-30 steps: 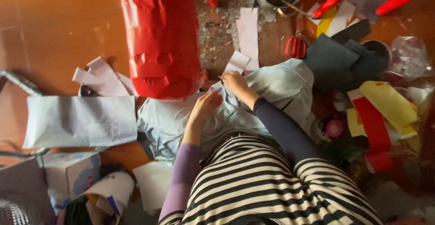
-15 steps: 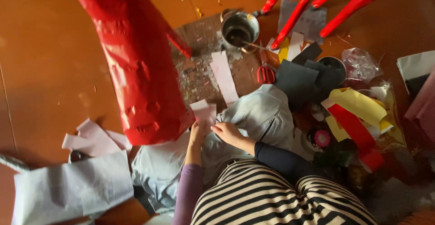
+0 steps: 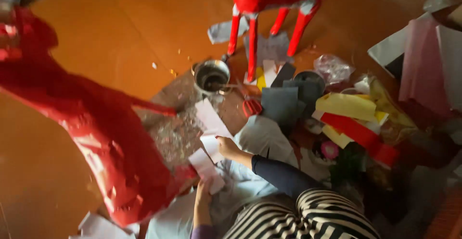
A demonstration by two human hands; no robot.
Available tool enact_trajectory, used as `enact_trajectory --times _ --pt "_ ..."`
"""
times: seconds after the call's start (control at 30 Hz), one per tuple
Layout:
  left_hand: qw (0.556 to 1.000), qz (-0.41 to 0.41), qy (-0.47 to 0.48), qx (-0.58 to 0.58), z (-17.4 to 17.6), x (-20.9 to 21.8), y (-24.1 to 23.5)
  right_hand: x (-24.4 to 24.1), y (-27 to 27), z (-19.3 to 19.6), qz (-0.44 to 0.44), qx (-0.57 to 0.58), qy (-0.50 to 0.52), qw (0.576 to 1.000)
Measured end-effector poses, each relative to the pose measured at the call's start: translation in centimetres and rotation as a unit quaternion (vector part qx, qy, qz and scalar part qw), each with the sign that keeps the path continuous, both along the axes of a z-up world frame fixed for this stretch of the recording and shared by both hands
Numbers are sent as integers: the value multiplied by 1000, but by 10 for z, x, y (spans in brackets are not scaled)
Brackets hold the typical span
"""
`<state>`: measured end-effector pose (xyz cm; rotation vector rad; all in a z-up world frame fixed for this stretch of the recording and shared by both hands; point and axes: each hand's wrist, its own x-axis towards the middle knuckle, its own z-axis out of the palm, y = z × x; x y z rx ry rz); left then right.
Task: Constructing a decorative paper horse by gluing red paper strips onto a frame.
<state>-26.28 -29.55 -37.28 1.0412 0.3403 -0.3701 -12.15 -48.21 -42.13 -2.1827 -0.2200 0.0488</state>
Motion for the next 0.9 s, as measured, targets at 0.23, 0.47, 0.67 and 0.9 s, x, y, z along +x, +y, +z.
enact_trajectory --times 0.23,0.47,0.67,0.9 --pt "990 52 125 44 2 3 -4 97 -52 6 -32 -139 91 986" --pt "991 85 95 30 -3 0 -2 56 -45 60 -79 -77 -260 959" --pt "995 25 84 -47 -3 -5 -1 -23 18 13 325 -26 321 889" --pt "992 -15 106 -66 7 -2 -2 -2 18 66 34 454 442 773"
